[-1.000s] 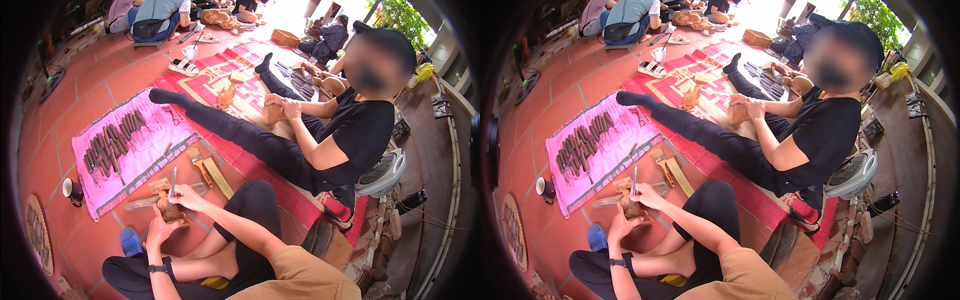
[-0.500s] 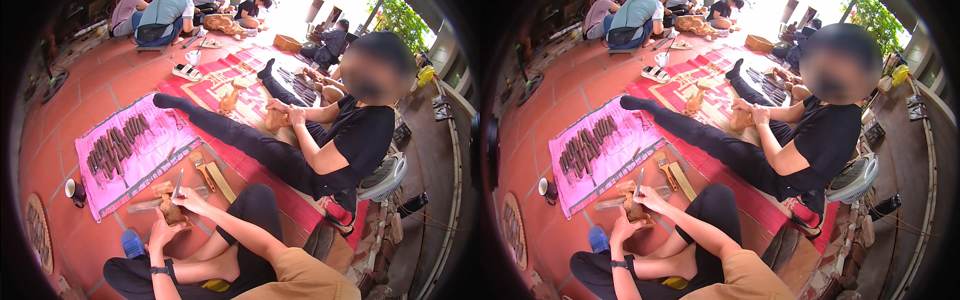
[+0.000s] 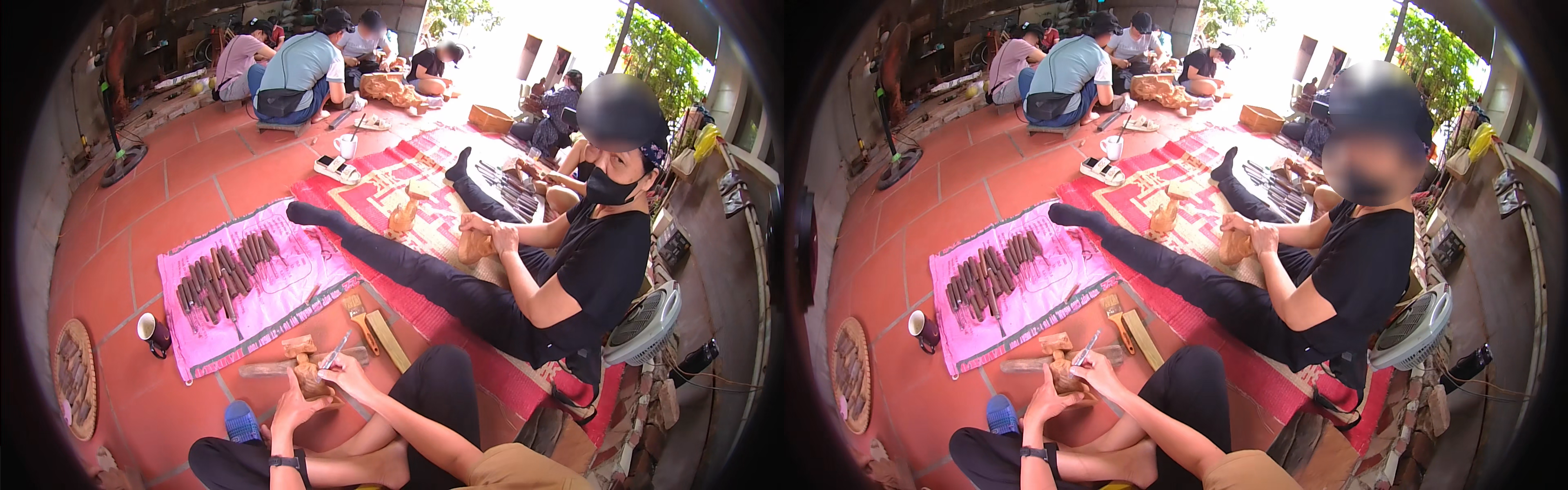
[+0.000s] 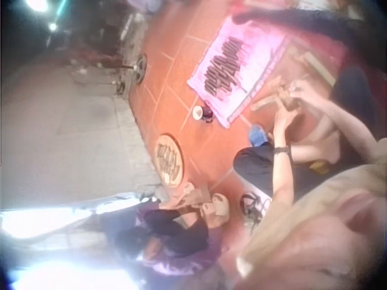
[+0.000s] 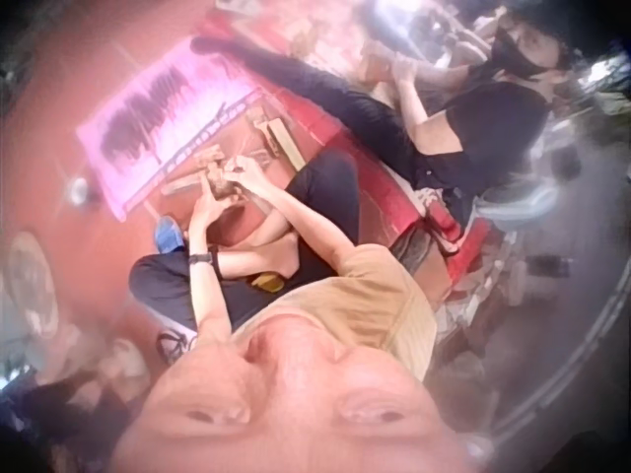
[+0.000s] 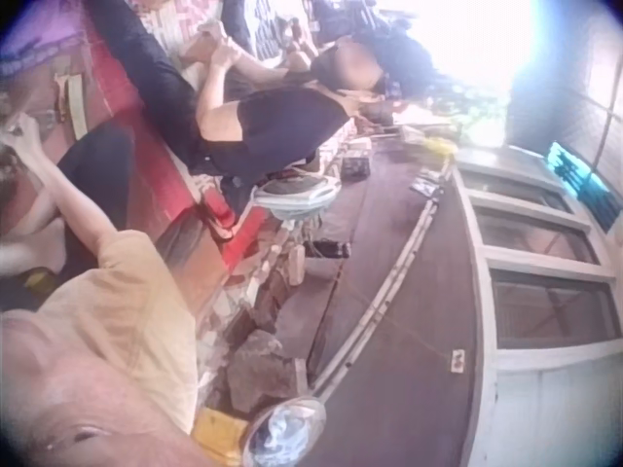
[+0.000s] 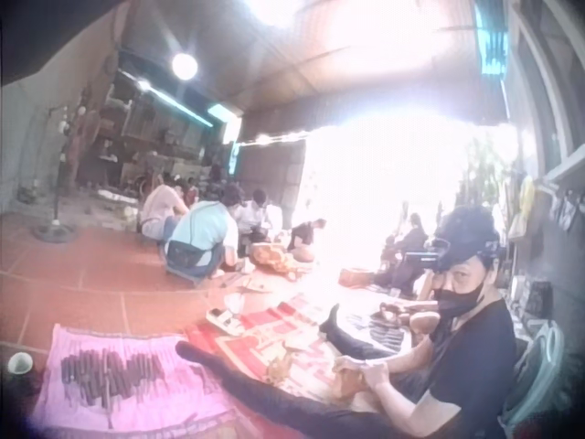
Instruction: The person sits on the floor and carves a small wooden block using a knife and a sanding block. They alternate between cutting and smoothing the wood while other people work nearby.
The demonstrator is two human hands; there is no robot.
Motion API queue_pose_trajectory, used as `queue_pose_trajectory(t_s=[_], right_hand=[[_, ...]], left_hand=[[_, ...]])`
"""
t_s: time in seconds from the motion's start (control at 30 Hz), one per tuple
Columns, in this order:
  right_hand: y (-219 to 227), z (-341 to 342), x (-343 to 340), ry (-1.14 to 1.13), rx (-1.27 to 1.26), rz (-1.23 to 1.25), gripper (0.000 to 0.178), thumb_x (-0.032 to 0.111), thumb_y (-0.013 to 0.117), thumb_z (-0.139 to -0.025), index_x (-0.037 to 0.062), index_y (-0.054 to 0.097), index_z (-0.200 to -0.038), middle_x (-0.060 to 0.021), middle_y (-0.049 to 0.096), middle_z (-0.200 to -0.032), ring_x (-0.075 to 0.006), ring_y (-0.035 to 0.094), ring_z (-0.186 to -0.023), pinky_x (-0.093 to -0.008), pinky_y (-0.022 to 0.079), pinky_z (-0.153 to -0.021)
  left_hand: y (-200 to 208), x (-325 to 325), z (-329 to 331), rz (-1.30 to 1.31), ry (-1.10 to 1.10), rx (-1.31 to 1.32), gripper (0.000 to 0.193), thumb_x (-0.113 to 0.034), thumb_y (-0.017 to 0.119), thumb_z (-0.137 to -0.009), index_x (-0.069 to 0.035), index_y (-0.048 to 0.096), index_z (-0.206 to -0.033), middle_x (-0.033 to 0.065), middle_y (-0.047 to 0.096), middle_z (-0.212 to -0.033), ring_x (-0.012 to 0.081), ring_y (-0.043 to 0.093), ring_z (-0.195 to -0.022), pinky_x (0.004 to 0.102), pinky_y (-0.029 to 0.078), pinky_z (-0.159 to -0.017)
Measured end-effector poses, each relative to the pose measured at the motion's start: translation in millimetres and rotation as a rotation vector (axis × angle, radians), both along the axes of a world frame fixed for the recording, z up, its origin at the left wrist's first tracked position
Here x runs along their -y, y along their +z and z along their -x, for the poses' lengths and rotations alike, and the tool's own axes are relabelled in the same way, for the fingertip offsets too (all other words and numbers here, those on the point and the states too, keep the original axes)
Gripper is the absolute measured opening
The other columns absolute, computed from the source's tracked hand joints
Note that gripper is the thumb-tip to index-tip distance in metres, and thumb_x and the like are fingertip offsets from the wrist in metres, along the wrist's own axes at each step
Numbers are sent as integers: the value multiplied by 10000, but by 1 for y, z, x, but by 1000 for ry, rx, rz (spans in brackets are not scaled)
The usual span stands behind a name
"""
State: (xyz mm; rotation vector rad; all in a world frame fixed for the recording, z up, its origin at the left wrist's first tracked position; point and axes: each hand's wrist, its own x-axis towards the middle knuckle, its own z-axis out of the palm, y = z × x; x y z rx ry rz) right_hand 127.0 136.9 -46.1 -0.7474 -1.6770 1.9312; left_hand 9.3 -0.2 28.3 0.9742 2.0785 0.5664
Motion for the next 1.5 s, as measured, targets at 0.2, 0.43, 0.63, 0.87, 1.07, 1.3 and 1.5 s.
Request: queue_pose_trajectory(t_s=[0.2,0.43,0.63,0.87,1.07,1.3,1.5], right_hand=[[-4,12,-7,150,38,-86,84,-16,685,-849,6,639,-916,-40,655,-949,-125,600,-1002,-304,480,-884],[-19,15,-31,200,-18,32,83,-53,643,-867,-6,620,-931,-42,666,-984,-144,625,-1063,-307,493,-900],[-6,12,-30,305,-53,-125,96,-35,669,-852,12,676,-936,-36,690,-964,-144,644,-1018,-296,504,-893],[14,13,-33,74,3,73,94,-46,637,-882,9,679,-945,-30,674,-930,-103,605,-876,-264,488,-789],[11,9,-32,348,88,10,87,-40,629,-891,16,680,-935,-20,674,-915,-114,626,-895,-282,500,-807],[9,13,-35,247,46,53,68,-21,627,-896,-11,671,-948,-83,706,-999,-150,641,-946,-302,506,-871],[10,22,-31,40,84,172,48,-25,625,-909,10,658,-913,-74,685,-1047,-184,657,-1008,-320,488,-939]], left_hand=[[-18,-2,-4,-96,7,-126,1333,-568,814,-664,61,22,-1532,315,541,-1284,447,551,-1184,459,471,-985],[-14,-5,-4,-64,-7,-130,1298,-552,798,-655,52,64,-1539,322,525,-1314,445,544,-1208,456,472,-980],[-25,0,2,-190,-36,-44,1353,-484,852,-626,32,-5,-1537,370,400,-1392,490,482,-1256,483,443,-1024],[-27,4,3,-101,-31,15,1430,-552,832,-624,7,-119,-1535,300,506,-1367,418,527,-1254,426,458,-1010],[-24,5,3,-40,37,92,1445,-553,833,-624,52,-129,-1516,285,525,-1365,398,522,-1272,395,445,-1028],[-20,0,3,-18,10,70,1398,-505,840,-649,85,-93,-1508,313,514,-1359,398,529,-1266,403,431,-1044],[-31,3,7,-75,-29,44,1403,-515,828,-633,105,-80,-1504,306,529,-1343,398,537,-1254,411,448,-1017]])
